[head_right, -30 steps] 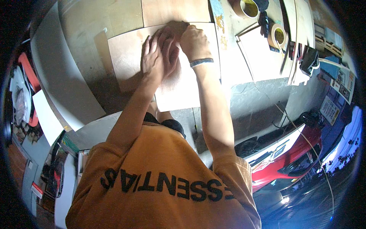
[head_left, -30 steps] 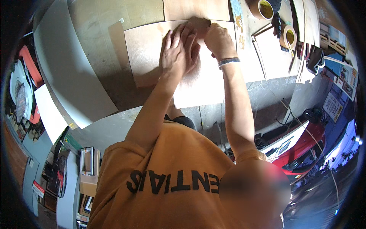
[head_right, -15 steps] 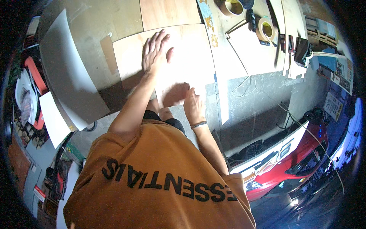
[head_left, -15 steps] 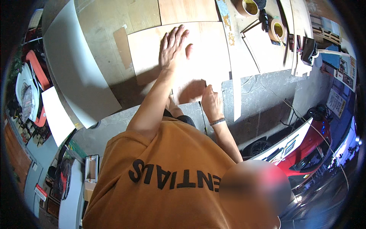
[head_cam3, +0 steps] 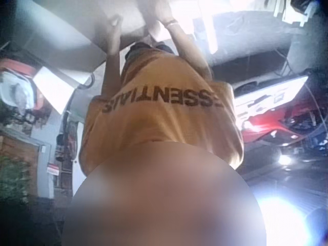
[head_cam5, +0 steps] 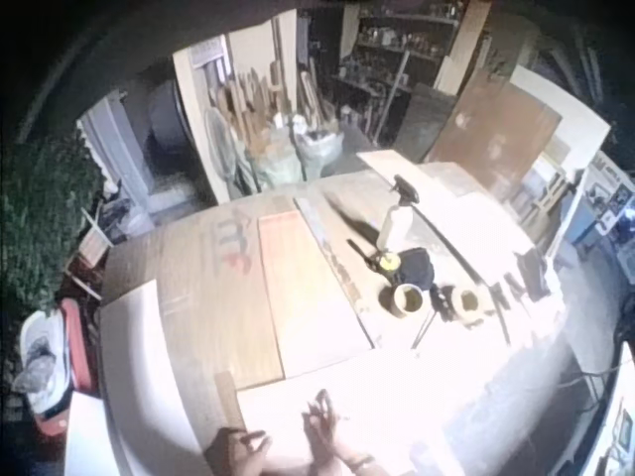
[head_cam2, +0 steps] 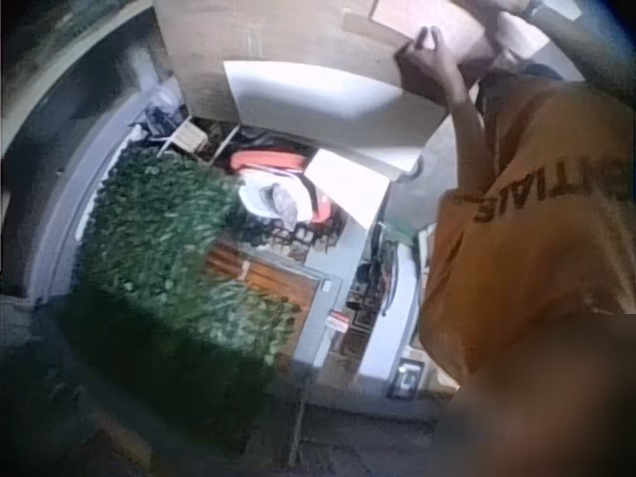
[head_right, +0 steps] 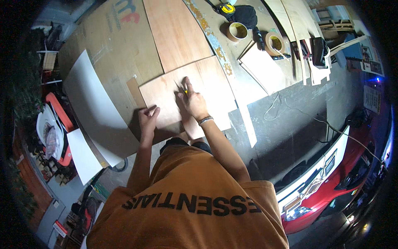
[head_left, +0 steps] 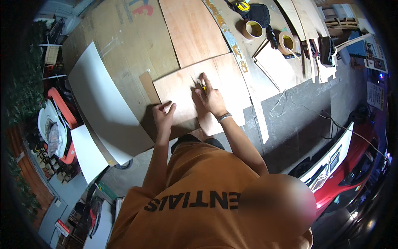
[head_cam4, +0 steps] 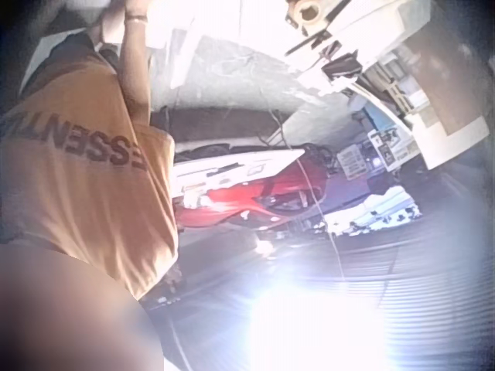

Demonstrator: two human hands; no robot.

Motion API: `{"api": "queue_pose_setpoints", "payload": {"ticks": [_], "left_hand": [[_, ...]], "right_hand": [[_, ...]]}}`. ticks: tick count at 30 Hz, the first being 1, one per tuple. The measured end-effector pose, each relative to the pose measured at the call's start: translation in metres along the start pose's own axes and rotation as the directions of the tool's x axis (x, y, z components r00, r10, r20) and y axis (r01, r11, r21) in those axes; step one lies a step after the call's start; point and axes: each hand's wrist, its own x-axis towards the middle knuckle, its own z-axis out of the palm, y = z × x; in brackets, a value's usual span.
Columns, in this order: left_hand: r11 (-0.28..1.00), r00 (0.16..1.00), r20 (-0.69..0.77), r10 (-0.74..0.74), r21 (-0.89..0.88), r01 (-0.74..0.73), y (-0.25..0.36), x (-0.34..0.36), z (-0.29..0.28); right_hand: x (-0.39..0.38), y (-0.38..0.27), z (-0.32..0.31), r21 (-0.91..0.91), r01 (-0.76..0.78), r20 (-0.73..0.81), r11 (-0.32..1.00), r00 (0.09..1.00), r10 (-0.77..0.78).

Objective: The person measures and marks a wooden board with a tape measure and pencil, then uses a utility knife to cut along the marked line. They repeat this process on multiple boards, separating the cut pieces and placing them aside.

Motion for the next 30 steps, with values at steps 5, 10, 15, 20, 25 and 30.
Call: {"api": "queue_pose_setpoints", "payload": {"ticks": [5,10,15,20,25,30], "left_hand": [[0.966,0.991,0.133,-0.028,-0.25,0.061,0.033,-0.006,-0.026],[0.947,0.98,0.143,0.136,-0.31,-0.086,0.062,-0.024,-0.029],[0.929,0.971,0.114,0.208,-0.333,-0.16,0.072,-0.035,-0.023],[0.929,0.978,-0.007,0.21,-0.309,-0.202,0.019,0.002,-0.07],[0.974,0.897,-0.407,0.172,-0.068,-0.217,-0.026,0.085,-0.158],[0.521,0.444,-0.443,0.779,0.851,-0.065,0.038,0.108,-0.135]], "right_hand": [[-0.002,-0.002,-0.012,0.115,0.019,-0.042,0.993,0.999,-0.015],[-0.002,-0.011,-0.027,0.127,0.033,-0.037,0.991,0.999,-0.029],[0.003,-0.02,-0.043,0.063,-0.008,0.018,0.998,1.0,0.007],[-0.016,0.018,-0.087,0.166,-0.167,-0.068,0.972,0.981,0.18],[-0.031,0.121,-0.15,-0.269,-0.14,-0.286,0.953,0.957,0.059],[-0.079,0.17,-0.155,-0.199,-0.218,-0.116,0.955,0.973,0.198]]}}
